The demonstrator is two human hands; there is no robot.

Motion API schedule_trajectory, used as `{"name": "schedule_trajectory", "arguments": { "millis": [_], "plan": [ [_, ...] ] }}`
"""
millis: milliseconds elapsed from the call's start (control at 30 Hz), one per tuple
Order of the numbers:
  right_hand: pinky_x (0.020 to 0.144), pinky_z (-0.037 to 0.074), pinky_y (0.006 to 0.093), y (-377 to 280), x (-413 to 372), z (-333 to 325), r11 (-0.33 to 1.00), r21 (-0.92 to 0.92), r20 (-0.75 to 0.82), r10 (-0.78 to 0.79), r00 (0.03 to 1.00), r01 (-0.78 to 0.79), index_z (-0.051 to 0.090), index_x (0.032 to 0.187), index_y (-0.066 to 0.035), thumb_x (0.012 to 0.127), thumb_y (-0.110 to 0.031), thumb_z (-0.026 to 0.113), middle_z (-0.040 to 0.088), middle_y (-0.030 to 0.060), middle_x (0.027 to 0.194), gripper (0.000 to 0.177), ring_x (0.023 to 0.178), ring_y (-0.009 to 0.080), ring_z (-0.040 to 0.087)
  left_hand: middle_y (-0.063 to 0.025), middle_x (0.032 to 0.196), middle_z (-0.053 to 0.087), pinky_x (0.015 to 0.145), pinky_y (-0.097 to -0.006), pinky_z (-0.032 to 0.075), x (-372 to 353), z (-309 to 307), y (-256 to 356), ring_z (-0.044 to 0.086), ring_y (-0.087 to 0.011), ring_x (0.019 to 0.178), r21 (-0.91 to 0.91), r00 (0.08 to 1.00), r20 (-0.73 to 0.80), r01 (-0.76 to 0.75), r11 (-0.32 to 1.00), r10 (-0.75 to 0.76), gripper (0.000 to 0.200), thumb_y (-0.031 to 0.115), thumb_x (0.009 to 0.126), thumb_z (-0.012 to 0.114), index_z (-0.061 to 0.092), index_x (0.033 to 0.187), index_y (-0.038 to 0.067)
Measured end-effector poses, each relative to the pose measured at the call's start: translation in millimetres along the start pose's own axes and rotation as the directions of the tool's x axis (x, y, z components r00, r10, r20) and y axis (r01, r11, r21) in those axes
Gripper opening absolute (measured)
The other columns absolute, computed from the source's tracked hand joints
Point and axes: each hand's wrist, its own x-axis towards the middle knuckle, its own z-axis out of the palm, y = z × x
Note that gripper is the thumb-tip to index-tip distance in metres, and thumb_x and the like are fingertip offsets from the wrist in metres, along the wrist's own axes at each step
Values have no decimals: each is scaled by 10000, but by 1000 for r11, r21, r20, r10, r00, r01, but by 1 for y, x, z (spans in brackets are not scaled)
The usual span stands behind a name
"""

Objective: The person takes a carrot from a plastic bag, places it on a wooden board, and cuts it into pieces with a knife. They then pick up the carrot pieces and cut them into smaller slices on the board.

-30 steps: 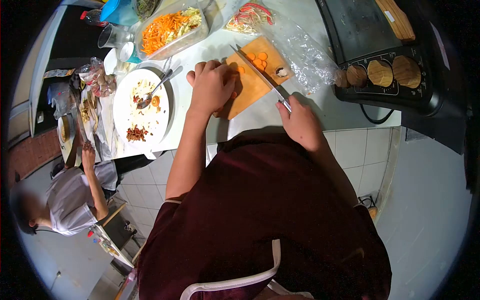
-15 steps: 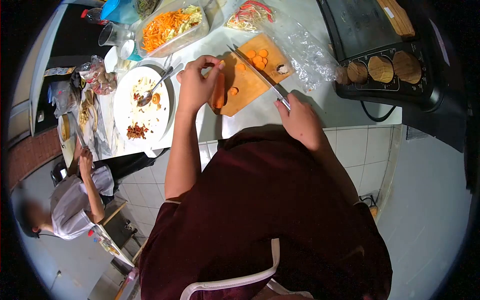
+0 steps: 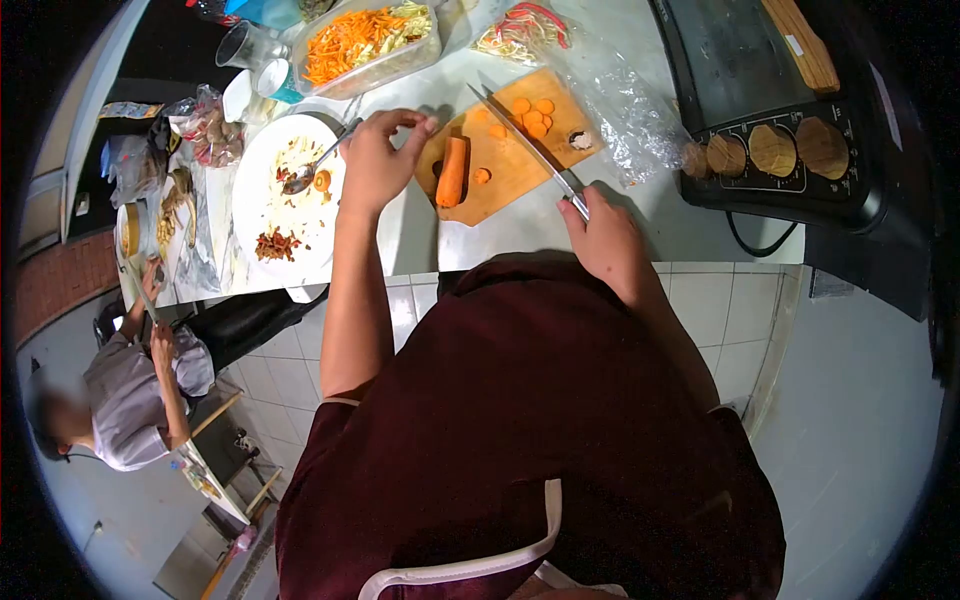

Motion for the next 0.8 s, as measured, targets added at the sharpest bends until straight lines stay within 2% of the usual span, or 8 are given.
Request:
{"name": "schedule_trajectory", "arguments": {
  "millis": [67,167,233,300,433,500,700,800],
  "plan": [
    [745,465,537,-1,0,0,999,40,-4,-9,1000,9,524,974,-9,940,-395,498,629,259,837,388,834,471,596,-34,884,708,788,-441,367,-11,-6,1,642,-257,816,86,984,75,157,984,-164,313,424,810,673,723,862,119],
    [719,470,535,-4,2,0,998,51,-4,-30,1000,30,514,972,-28,935,-390,508,631,246,805,364,805,465,602,-26,857,708,835,-434,346,-27,-5,13,629,-260,830,218,980,123,128,968,-157,329,451,778,672,726,838,131],
    [707,472,534,-7,1,2,999,18,-4,-46,999,47,509,975,-36,933,-386,512,634,239,797,352,791,462,605,-53,855,693,872,-441,306,-34,4,17,579,-267,950,269,983,76,139,953,-165,374,484,702,687,729,821,131],
    [692,473,532,-9,2,5,996,-7,-38,-91,995,91,503,986,-36,927,-373,520,639,228,796,342,778,458,609,-73,823,674,870,-446,304,-36,11,25,568,-282,925,355,985,56,131,926,-161,401,491,690,687,727,820,114],
    [684,478,521,-12,6,6,990,20,-136,-135,981,139,509,999,-40,923,-350,529,644,223,811,320,772,447,617,-75,797,659,873,-438,302,-34,16,31,566,-283,899,357,965,83,204,912,-248,383,464,684,686,729,810,105],
    [680,481,512,-6,10,8,987,15,-269,-147,952,157,510,1011,-35,915,-299,549,644,212,829,284,773,435,620,-84,777,665,871,-423,301,-33,16,31,565,-283,894,333,948,98,256,907,-304,377,446,666,684,734,801,97],
    [702,484,490,0,22,7,966,-148,-298,-249,921,214,508,1046,-30,875,-233,607,615,201,874,284,825,414,608,-85,771,704,878,-395,306,-32,11,13,646,-246,796,236,933,41,338,911,-357,436,443,684,680,734,855,46],
    [699,481,493,0,30,12,949,-187,-325,-305,895,256,506,1050,-34,855,-225,627,594,210,929,299,846,414,600,-99,792,709,889,-404,307,-30,1,10,659,-256,778,97,912,59,400,911,-407,439,439,678,685,733,857,41]
  ]
}}
